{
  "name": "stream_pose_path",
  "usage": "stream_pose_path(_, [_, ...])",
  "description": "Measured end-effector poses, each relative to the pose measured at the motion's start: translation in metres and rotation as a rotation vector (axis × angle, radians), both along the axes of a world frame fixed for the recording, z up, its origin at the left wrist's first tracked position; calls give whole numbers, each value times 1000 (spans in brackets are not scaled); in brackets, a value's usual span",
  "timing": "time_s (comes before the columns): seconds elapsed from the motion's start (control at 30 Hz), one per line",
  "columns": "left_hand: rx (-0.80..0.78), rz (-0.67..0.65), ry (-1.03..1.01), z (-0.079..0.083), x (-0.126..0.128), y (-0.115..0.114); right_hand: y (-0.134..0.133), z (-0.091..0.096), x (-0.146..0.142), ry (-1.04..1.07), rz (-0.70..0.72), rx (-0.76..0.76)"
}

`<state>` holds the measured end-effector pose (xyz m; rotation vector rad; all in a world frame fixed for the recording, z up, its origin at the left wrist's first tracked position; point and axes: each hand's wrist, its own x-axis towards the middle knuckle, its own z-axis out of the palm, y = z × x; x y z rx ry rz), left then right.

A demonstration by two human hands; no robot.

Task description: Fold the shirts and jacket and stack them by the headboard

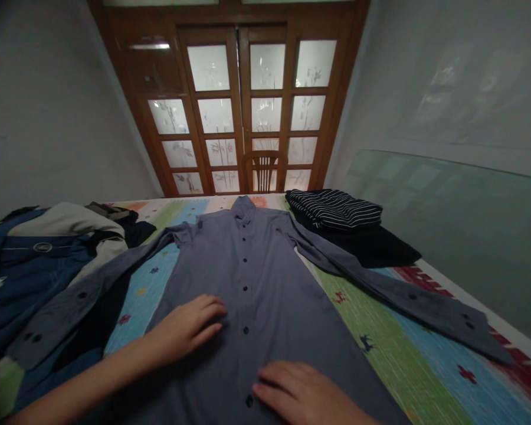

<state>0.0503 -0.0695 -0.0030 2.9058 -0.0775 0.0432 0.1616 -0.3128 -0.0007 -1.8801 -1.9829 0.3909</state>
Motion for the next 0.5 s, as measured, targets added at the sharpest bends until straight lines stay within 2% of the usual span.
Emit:
stream_pose_path(0.17, [-1,65,-19,-9,52,44,53,-1,43,-39,-80,-182])
stream_pose_path(0.3, [186,184,-31,-9,75,86,96,-11,96,-147,-165,-122])
stream_pose_path(0.4, [323,297,-1,-1,85,124,121,-14,144,-246,-261,-75])
stream_pose_path(0.5, [377,404,19,10,96,161,147,-11,192,-327,-373,-77])
